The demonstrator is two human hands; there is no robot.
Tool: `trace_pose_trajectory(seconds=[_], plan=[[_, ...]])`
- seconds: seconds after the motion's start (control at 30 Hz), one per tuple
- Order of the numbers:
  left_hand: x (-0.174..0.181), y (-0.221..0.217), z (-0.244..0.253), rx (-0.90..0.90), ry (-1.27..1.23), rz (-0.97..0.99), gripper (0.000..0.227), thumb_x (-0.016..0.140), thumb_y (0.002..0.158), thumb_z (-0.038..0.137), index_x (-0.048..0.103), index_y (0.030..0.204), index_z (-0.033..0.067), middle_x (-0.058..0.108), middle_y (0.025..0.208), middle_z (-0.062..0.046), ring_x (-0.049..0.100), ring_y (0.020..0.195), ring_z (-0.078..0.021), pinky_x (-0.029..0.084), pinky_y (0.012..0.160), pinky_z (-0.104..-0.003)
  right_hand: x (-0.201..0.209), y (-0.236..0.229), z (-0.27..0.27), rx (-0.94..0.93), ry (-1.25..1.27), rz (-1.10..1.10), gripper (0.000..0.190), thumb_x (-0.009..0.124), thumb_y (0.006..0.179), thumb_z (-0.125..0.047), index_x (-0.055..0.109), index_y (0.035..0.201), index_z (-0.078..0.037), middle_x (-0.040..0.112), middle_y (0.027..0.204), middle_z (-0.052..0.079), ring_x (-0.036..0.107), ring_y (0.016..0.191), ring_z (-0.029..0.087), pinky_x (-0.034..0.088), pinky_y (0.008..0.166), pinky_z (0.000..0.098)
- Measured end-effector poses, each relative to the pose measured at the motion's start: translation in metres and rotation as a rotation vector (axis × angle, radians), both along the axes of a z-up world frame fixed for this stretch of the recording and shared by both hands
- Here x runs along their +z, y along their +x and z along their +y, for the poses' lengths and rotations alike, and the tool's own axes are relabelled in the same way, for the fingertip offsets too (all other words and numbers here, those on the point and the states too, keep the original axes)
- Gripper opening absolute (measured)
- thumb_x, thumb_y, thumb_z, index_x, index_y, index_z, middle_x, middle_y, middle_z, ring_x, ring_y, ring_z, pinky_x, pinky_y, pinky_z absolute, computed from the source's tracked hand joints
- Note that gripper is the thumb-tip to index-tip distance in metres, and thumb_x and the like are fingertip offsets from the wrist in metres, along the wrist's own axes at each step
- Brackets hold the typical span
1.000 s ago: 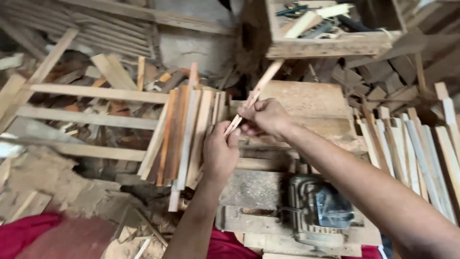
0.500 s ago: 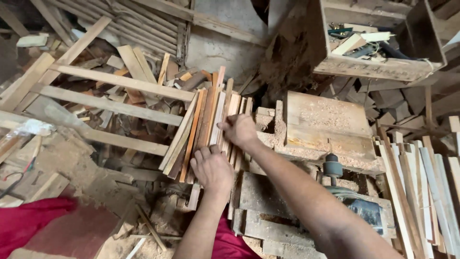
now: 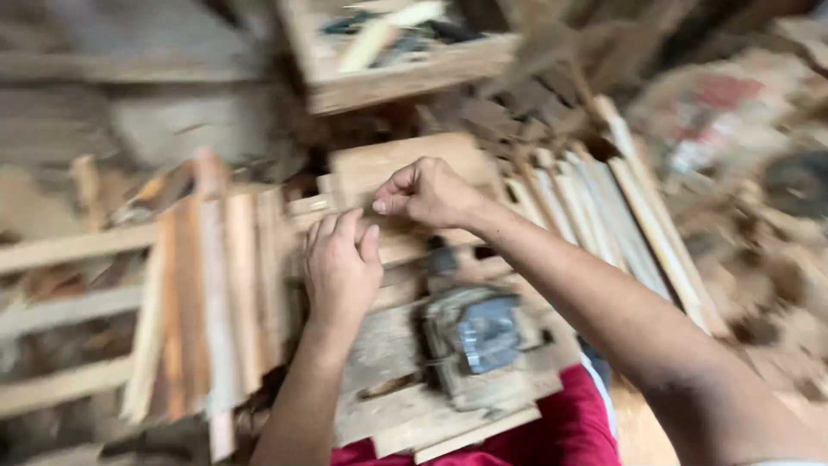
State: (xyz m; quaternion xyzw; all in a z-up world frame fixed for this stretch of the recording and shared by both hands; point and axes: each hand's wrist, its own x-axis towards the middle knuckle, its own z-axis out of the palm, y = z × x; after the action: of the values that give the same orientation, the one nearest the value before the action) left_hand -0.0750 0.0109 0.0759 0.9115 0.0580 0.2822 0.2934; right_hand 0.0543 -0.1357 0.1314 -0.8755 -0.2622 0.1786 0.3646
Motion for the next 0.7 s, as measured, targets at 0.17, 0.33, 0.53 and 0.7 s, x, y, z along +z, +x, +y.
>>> trace_pose_trajectory(seconds=[0.17, 0.33, 0.53, 0.7], plan=[[0.019, 0.069, -0.098, -0.408, 0.022, 0.223, 0.043, 0.07, 0.089, 0.025, 0.066, 0.129, 0.0101, 0.067, 0.118, -0.016, 0.062, 0.116, -0.0395, 0.048, 0.1, -0.048, -0.001, -0.012, -0.142, -0.385, -0.005, -0.042, 0.023, 0.078, 0.085, -0.037, 0.081, 0.104, -0.024, 0.079, 0.093, 0.009, 0.074, 0.101, 0.031, 0.056, 0.09, 0.0443], [0.04, 0.103, -0.189, -0.661, 0.142, 0.46, 0.049, 0.07, 0.085, 0.023, 0.065, 0.133, 0.012, 0.068, 0.125, -0.016, 0.061, 0.122, -0.0396, 0.047, 0.105, -0.049, -0.098, -0.003, -0.275, -0.704, 0.029, -0.031, 0.019, 0.078, 0.089, -0.032, 0.081, 0.103, -0.019, 0.079, 0.092, 0.011, 0.074, 0.096, 0.03, 0.055, 0.087, 0.0434], [0.009, 0.129, -0.264, -0.843, 0.441, 0.58, 0.045, 0.062, 0.088, 0.023, 0.068, 0.13, 0.0084, 0.068, 0.121, -0.016, 0.062, 0.12, -0.0363, 0.043, 0.11, -0.047, -0.139, -0.028, -0.341, -0.941, -0.249, -0.056, 0.017, 0.08, 0.085, -0.041, 0.081, 0.094, -0.027, 0.078, 0.084, 0.0, 0.075, 0.092, 0.026, 0.06, 0.082, 0.0396], [-0.033, 0.134, -0.294, -0.848, 0.598, 0.681, 0.045, 0.07, 0.083, 0.034, 0.072, 0.12, 0.009, 0.068, 0.119, -0.018, 0.061, 0.122, -0.0369, 0.042, 0.107, -0.047, -0.152, -0.039, -0.348, -0.742, -0.399, -0.146, 0.047, 0.084, 0.076, -0.054, 0.081, 0.101, -0.013, 0.078, 0.087, 0.011, 0.072, 0.097, 0.035, 0.06, 0.086, 0.0476]])
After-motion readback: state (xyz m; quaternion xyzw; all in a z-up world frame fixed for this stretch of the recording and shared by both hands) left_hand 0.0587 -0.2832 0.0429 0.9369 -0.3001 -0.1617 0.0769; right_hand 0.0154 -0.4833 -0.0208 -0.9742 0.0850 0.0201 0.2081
